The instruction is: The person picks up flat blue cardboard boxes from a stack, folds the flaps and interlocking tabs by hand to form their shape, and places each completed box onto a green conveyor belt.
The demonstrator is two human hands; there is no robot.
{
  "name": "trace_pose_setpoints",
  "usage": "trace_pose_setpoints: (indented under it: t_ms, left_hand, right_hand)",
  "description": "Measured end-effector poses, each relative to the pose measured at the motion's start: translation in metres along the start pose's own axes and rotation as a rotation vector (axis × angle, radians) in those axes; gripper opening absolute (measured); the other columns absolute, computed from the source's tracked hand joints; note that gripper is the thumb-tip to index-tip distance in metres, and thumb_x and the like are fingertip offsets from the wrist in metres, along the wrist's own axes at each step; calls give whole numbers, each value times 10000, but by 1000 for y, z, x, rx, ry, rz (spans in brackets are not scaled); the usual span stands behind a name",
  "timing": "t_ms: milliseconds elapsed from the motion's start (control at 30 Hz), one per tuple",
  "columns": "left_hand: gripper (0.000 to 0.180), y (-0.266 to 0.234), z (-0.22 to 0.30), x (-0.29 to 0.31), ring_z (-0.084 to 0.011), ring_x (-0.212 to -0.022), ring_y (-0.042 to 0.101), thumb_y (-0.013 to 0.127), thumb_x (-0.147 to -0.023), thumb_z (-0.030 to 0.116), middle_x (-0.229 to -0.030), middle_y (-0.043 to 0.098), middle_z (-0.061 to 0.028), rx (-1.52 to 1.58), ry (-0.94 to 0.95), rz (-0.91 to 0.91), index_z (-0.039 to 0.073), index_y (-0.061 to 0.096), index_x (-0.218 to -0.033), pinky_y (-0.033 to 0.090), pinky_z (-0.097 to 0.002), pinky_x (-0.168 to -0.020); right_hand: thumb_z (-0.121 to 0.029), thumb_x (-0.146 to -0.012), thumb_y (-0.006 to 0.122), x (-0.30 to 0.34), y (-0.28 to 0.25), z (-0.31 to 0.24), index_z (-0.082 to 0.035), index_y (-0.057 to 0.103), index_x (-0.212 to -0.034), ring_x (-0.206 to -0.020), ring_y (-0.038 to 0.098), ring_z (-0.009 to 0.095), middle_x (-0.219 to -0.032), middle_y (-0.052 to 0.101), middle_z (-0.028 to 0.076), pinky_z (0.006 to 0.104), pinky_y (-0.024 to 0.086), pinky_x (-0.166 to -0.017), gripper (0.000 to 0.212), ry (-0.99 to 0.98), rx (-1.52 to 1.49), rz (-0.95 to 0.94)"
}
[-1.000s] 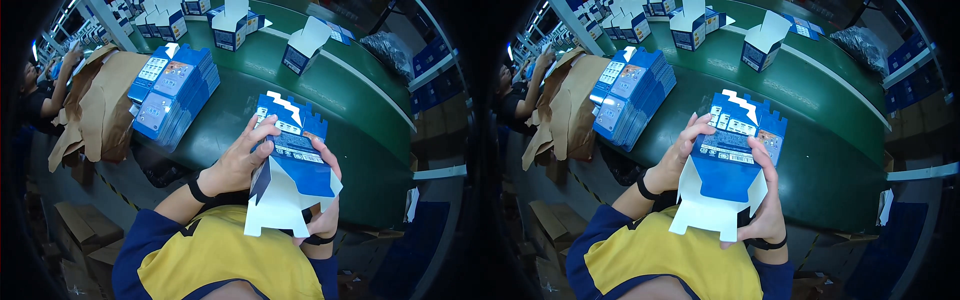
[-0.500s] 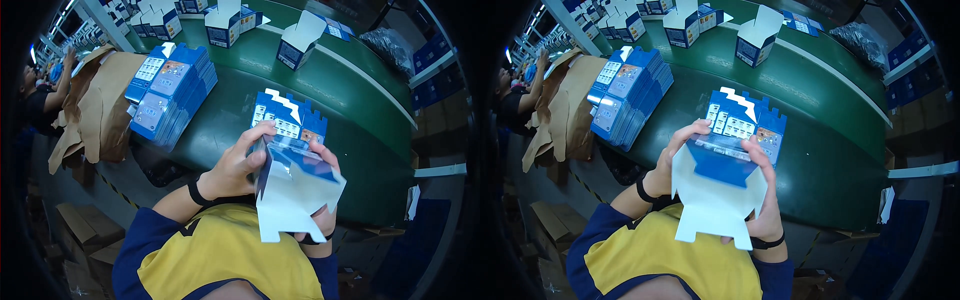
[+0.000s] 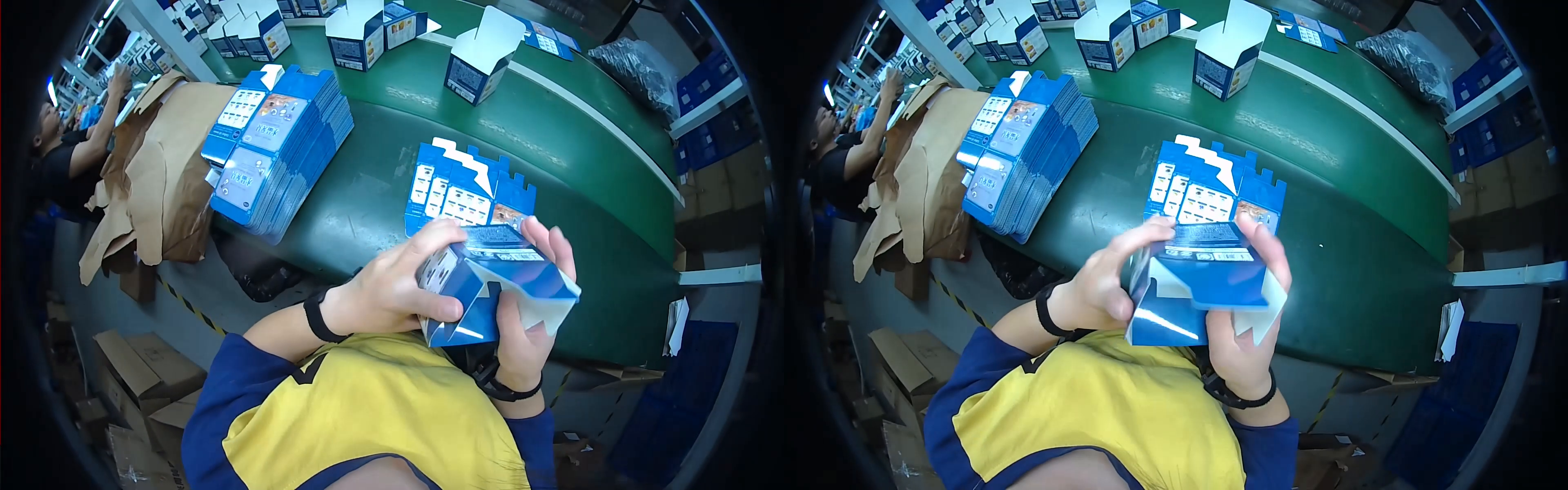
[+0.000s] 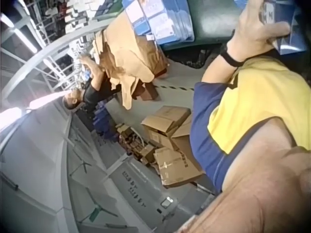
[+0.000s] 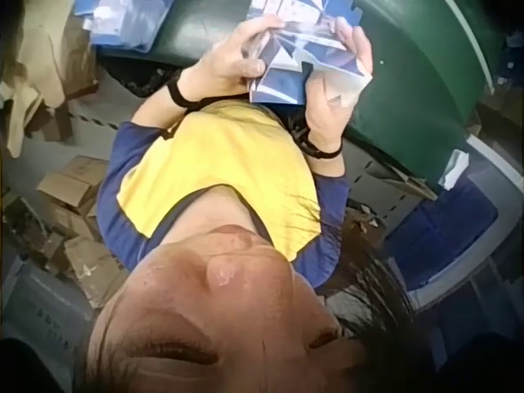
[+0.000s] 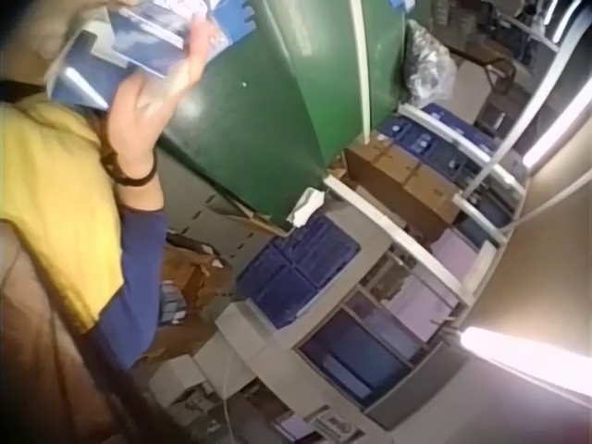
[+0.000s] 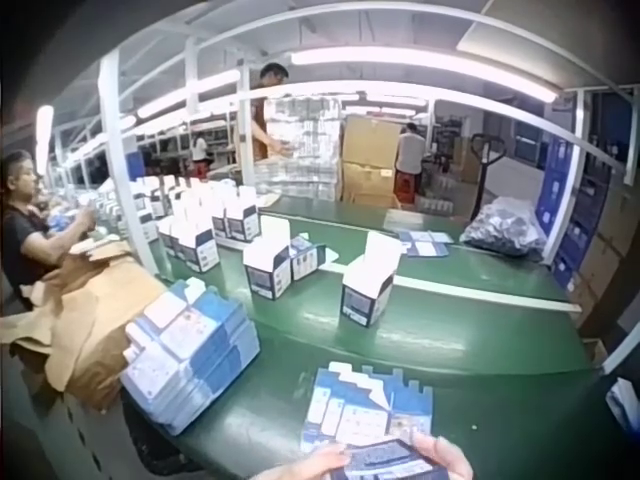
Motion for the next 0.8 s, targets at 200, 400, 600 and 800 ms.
trace_pose_setpoints:
  t_ms: [200, 400, 600, 800]
  left_hand:
    - [486, -2, 19, -12, -456, -1222, 380, 761, -627, 59, -1281, 398, -192, 42, 67, 87, 245, 619, -1053, 375, -500, -990]
    - [383, -6, 21, -16, -435, -1198, 406, 765, -591, 74, -1285, 397, -204, -103, 32, 9, 134, 647, -951, 353, -501, -999]
    - [518, -10, 18, -22, -403, -1179, 431, 773, -613, 99, -1260, 429, -198, 92, -13, 100, 168, 584, -1090, 334, -510, -1005]
    - [778, -17, 20, -23, -372, -1162, 453, 813, -620, 185, -1234, 459, -177, -10, 155, 90, 205, 418, -1291, 291, -537, -1027]
  right_hand:
    - [-244, -823, 686, -9, 15, -16, -21, 358, -1349, -1291, 374, 300, -1269, 484, 157, 452, 229, -1101, 658, -10, -822, 112]
    - [-156, -767, 722, -1, -5, 8, -92, 445, -1337, -1245, 432, 330, -1234, 536, 152, 474, 286, -1065, 637, -127, -182, -116]
    - [-192, -741, 744, 0, 3, -17, -98, 556, -1251, -1193, 492, 342, -1199, 566, 158, 465, 346, -1028, 552, -425, 54, -202]
    - [-186, -722, 768, -16, 4, -10, -55, 621, -1131, -1116, 558, 301, -1164, 598, 154, 391, 421, -963, 453, -162, 119, -118]
Point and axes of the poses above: each hand's wrist, its own x-axis away from the middle knuckle, its own y-axis out of the palm, z = x × y, the point moved 8 cm from there along -x, towards the middle knuckle
